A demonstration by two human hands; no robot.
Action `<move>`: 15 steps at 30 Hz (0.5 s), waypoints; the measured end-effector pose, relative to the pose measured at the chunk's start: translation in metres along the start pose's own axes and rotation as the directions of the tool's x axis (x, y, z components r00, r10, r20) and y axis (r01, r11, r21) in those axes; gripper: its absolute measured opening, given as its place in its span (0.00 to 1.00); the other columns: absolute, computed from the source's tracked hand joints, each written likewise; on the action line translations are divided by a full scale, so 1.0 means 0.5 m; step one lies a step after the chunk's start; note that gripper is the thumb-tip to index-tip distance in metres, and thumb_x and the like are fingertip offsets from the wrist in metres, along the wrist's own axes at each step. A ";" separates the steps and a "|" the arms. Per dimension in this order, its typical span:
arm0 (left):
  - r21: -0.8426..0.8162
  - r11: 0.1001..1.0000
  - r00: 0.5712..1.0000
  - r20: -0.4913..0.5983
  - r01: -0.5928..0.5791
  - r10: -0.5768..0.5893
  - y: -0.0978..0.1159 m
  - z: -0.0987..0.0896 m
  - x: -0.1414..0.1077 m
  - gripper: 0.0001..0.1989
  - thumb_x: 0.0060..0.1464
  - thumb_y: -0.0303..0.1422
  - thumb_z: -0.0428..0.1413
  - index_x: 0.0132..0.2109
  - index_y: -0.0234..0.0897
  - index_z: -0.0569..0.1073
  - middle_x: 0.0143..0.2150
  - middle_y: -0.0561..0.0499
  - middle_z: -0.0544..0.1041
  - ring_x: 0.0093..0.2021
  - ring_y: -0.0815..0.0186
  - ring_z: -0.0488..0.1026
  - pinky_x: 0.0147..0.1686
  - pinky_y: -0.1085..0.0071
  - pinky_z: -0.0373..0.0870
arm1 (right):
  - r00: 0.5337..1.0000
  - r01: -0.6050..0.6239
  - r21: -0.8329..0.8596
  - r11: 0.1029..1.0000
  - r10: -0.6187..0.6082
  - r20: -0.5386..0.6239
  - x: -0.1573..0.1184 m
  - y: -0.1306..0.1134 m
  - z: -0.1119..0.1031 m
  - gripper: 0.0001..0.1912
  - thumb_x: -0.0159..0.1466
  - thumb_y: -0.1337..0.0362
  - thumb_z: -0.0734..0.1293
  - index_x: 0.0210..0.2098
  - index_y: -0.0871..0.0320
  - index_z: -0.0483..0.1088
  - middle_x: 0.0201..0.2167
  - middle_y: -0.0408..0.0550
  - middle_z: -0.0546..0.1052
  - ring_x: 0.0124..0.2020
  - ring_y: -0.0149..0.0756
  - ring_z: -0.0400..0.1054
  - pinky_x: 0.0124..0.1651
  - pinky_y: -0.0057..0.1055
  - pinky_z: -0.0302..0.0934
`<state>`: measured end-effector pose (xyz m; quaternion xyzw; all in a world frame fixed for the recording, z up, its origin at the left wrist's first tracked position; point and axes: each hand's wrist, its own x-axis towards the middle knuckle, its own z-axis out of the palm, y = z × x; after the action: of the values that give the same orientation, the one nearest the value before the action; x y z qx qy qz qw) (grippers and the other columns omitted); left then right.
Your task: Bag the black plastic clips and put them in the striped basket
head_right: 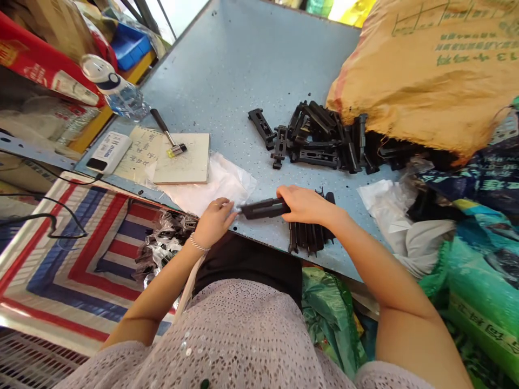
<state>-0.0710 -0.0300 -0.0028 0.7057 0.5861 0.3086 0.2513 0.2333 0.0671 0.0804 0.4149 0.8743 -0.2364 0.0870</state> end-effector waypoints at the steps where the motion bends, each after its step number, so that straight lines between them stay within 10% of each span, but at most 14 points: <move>1: -0.003 1.000 0.999 -0.043 0.014 -0.014 0.007 0.018 0.021 0.08 0.61 0.32 0.56 0.43 0.35 0.79 0.47 0.39 0.79 0.47 0.55 0.75 0.51 0.58 0.72 | 0.996 -0.077 0.083 0.994 0.080 -0.036 -0.014 0.004 0.002 0.30 0.59 0.55 0.72 0.58 0.59 0.68 0.50 0.59 0.78 0.50 0.55 0.74 0.53 0.49 0.67; 4: -0.104 0.988 0.989 -0.082 0.114 -0.123 -0.007 0.034 0.058 0.04 0.57 0.29 0.58 0.33 0.36 0.76 0.37 0.45 0.77 0.40 0.60 0.74 0.43 0.62 0.73 | 0.949 -0.136 0.523 0.841 0.261 -0.175 -0.049 -0.001 0.033 0.32 0.64 0.45 0.68 0.61 0.55 0.66 0.57 0.57 0.75 0.56 0.54 0.71 0.56 0.49 0.67; 7: -0.420 0.861 0.943 -0.035 0.286 -0.331 -0.030 0.007 0.064 0.10 0.54 0.38 0.62 0.30 0.36 0.73 0.27 0.52 0.73 0.29 0.66 0.71 0.33 0.69 0.69 | 0.933 0.015 0.958 0.287 0.341 -0.117 -0.046 -0.047 0.092 0.26 0.67 0.42 0.63 0.52 0.55 0.72 0.49 0.53 0.79 0.49 0.46 0.75 0.52 0.45 0.70; 10: -0.661 0.640 0.893 0.102 0.391 -0.439 -0.023 -0.013 0.057 0.15 0.50 0.43 0.64 0.31 0.35 0.73 0.25 0.54 0.73 0.26 0.70 0.68 0.30 0.72 0.66 | 0.978 0.057 0.967 -0.248 0.209 -0.004 0.007 -0.126 0.146 0.21 0.65 0.44 0.69 0.44 0.55 0.73 0.39 0.48 0.79 0.36 0.37 0.75 0.40 0.38 0.74; 15: -0.703 0.656 0.916 -0.017 0.274 -0.401 0.009 -0.006 0.046 0.18 0.42 0.34 0.66 0.32 0.39 0.63 0.28 0.58 0.69 0.27 0.73 0.65 0.29 0.75 0.63 | 0.993 -0.001 0.884 -0.467 0.101 0.054 0.112 -0.221 0.179 0.14 0.60 0.57 0.76 0.39 0.60 0.76 0.33 0.47 0.78 0.30 0.31 0.72 0.32 0.28 0.72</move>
<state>-0.0677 -0.0085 0.0057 0.4103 0.5697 0.5105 0.4964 0.1089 0.0017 0.0204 0.3382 0.2304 -0.8530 -0.3239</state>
